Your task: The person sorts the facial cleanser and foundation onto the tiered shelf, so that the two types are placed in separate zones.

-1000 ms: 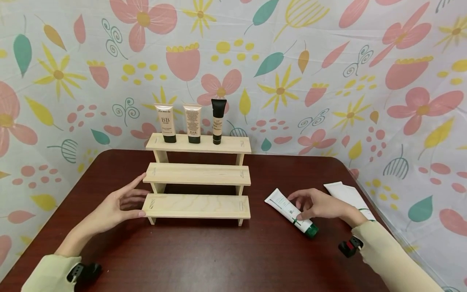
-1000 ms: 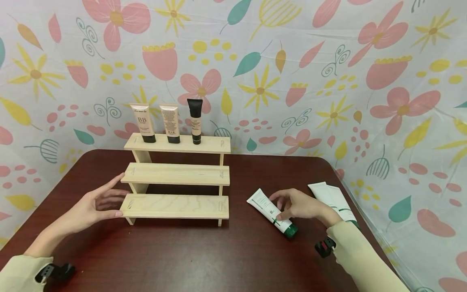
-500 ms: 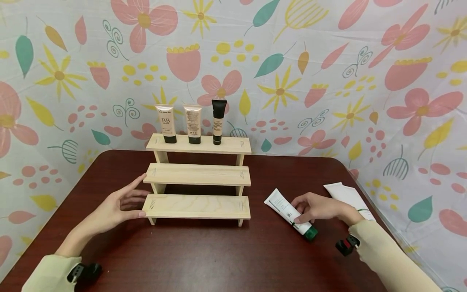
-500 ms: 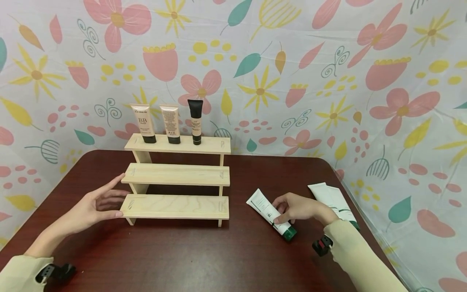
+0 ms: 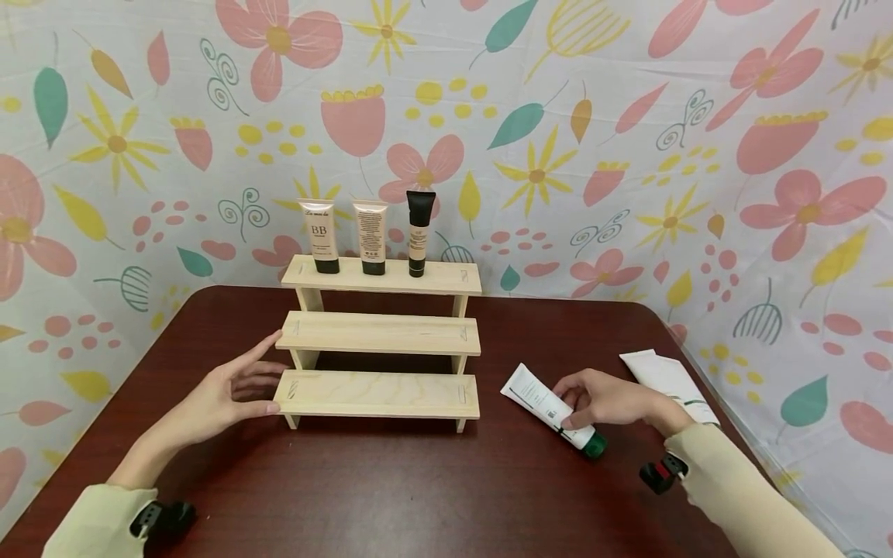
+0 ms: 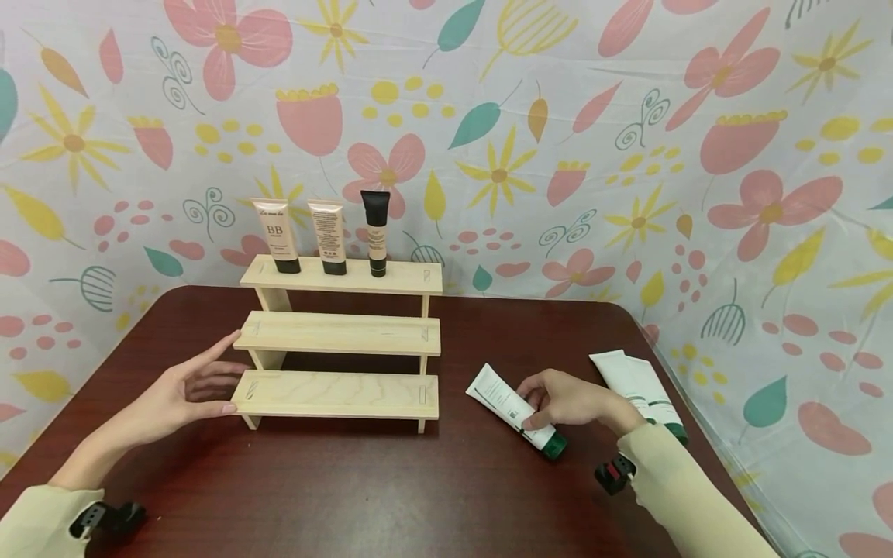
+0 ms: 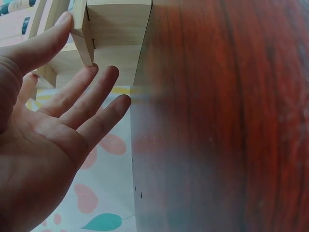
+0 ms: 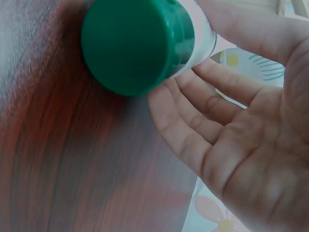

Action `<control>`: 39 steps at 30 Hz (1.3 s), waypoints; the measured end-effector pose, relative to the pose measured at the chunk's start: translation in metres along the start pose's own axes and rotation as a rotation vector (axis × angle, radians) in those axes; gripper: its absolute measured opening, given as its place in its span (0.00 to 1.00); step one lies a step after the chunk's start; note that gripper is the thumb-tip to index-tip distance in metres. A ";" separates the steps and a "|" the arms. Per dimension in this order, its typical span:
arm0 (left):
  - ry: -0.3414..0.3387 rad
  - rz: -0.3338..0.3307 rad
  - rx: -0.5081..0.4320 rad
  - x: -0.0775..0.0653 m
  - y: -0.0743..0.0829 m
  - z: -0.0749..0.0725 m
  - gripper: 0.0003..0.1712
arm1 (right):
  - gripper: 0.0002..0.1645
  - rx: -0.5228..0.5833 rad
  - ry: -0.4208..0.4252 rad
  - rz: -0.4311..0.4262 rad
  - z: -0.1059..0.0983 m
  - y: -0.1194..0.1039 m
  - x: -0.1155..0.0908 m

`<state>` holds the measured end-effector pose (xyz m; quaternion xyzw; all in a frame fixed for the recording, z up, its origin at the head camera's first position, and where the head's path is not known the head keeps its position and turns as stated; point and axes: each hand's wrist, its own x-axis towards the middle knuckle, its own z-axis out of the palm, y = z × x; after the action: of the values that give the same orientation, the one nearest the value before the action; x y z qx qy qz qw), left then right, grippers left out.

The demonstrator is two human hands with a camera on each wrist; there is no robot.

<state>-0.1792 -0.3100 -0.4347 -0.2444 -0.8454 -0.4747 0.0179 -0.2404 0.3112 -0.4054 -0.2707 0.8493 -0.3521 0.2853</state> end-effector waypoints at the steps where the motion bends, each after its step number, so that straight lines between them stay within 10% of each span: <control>1: 0.000 0.002 -0.001 0.000 0.000 0.000 0.59 | 0.26 -0.007 0.008 -0.005 0.001 0.000 0.000; 39: 0.003 -0.005 -0.021 0.000 0.001 0.002 0.59 | 0.17 0.004 -0.008 0.023 0.006 -0.001 0.008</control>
<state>-0.1786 -0.3085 -0.4351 -0.2416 -0.8410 -0.4839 0.0155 -0.2416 0.3023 -0.4105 -0.2616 0.8505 -0.3493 0.2936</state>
